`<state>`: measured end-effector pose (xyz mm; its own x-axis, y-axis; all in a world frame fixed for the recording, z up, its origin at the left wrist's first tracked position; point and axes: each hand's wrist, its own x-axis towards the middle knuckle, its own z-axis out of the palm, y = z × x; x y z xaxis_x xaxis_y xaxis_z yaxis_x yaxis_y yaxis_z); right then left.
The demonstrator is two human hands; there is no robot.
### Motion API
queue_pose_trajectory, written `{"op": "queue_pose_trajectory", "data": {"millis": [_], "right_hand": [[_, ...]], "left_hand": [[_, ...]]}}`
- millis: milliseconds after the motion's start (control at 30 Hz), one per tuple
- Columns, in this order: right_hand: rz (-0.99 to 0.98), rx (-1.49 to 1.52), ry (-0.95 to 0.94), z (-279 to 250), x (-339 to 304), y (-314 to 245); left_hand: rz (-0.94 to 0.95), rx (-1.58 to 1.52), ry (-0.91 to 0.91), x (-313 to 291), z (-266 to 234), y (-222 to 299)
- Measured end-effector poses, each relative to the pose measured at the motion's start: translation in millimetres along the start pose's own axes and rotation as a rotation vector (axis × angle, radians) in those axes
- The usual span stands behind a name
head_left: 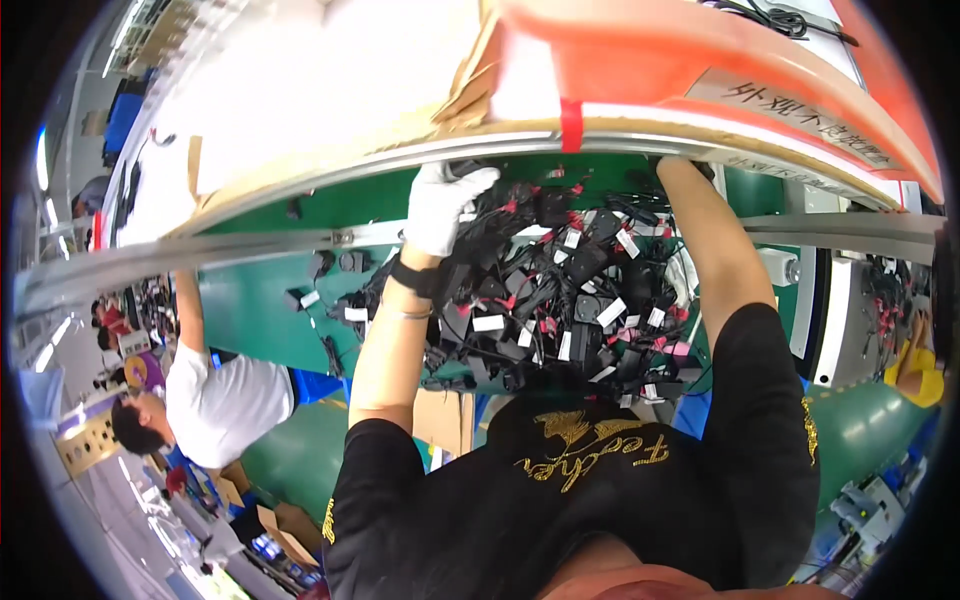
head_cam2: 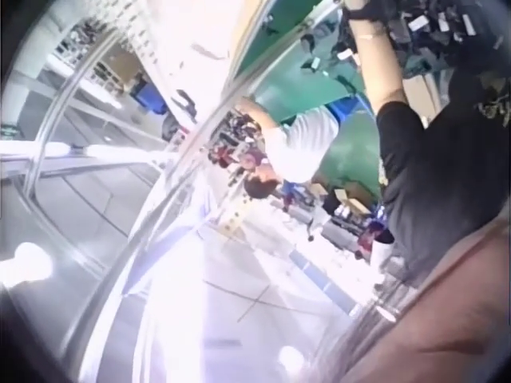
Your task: The person is manually assembling and inspecting black plastic electronic components on a factory production line.
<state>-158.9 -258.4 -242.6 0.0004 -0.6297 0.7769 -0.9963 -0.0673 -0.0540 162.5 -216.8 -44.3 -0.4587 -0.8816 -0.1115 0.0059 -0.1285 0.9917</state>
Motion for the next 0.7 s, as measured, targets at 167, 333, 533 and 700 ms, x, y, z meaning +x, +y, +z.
{"op": "queue_pose_trajectory", "data": {"millis": [167,333,533,700], "right_hand": [[0.442,0.297,-0.980,-79,58,-84],[0.882,1.273,-0.249,-225,60,-124],[0.936,1.394,0.093,-340,38,-126],[1.511,1.655,-0.019,-419,45,-133]], "left_hand": [[0.047,-0.929,-0.107,-68,6,20],[-0.127,-1.202,-0.121,-113,58,61],[-0.110,-1.316,-0.221,-149,105,64],[-0.246,-1.299,-0.249,-167,152,68]]}}
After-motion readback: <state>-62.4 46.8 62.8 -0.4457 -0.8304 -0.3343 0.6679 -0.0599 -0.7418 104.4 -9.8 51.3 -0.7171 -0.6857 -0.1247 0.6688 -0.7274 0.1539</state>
